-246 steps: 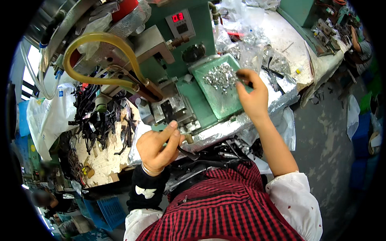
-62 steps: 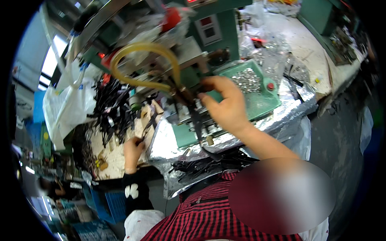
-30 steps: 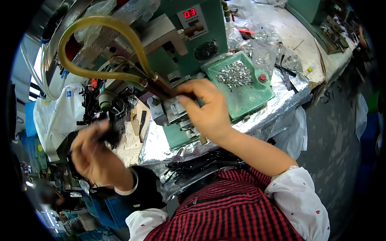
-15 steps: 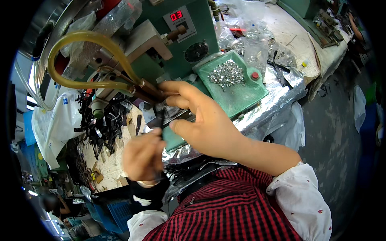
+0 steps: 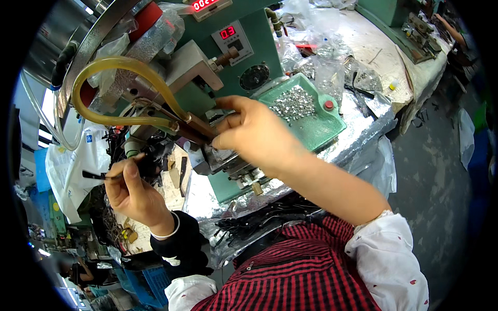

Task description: The person repeatedly picks black shoelaces and small metal aglets from a tray, inserts the aglets into the lace ends, and uses a green press machine to crimp them. The finished laces are placed into a white bag on the right side of the workspace.

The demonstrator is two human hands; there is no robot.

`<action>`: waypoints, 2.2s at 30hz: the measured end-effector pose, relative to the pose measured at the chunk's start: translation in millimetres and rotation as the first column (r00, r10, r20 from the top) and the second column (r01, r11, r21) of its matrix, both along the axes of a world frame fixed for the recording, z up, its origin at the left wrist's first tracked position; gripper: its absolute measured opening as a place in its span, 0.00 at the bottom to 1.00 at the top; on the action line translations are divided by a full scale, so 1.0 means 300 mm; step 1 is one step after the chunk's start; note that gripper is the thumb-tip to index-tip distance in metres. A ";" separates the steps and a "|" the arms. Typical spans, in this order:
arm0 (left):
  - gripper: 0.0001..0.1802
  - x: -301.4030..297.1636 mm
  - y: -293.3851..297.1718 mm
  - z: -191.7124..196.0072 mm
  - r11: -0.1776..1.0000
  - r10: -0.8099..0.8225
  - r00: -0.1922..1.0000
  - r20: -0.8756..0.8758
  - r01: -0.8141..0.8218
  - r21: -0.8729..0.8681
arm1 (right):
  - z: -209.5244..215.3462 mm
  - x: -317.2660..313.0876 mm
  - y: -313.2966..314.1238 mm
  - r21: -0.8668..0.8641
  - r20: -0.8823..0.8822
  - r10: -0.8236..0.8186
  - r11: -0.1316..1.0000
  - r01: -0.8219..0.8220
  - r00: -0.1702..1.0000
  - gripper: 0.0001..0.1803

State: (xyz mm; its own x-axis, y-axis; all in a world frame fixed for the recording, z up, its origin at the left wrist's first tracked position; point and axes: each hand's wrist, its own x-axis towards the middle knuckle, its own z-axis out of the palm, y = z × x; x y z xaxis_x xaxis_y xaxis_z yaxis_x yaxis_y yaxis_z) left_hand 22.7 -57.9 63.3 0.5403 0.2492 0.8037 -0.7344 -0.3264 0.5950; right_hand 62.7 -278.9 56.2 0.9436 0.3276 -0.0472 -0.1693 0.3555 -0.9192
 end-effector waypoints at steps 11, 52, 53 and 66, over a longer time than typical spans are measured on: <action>0.19 -0.046 -0.167 -0.183 0.663 -0.127 0.968 0.219 -0.081 0.744 | -0.132 0.053 -0.136 -0.265 0.331 -0.283 0.888 0.377 0.900 0.30; 0.08 -0.089 0.584 -0.200 0.887 0.120 0.425 -0.897 0.361 0.289 | -0.439 -0.136 -0.253 -0.441 0.594 -0.443 0.519 0.732 0.672 0.07; 0.11 0.062 0.646 -0.198 0.912 0.127 0.645 -0.754 0.222 0.344 | -0.393 -0.139 -0.223 -0.414 0.596 -0.432 0.557 0.720 0.677 0.07; 0.12 0.128 0.470 -0.554 0.509 0.777 0.362 -0.515 0.121 0.853 | -0.214 -0.044 0.067 -0.128 0.464 -0.445 0.822 0.555 0.766 0.19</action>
State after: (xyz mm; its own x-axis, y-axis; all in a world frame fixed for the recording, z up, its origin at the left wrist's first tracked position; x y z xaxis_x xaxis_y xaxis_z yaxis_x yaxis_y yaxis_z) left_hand 61.1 83.1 -102.8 0.9687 0.2481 0.0068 0.2441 -0.9575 0.1536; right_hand 49.6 -258.7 -7.9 0.9200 -0.1674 0.3544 0.3656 0.0410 -0.9299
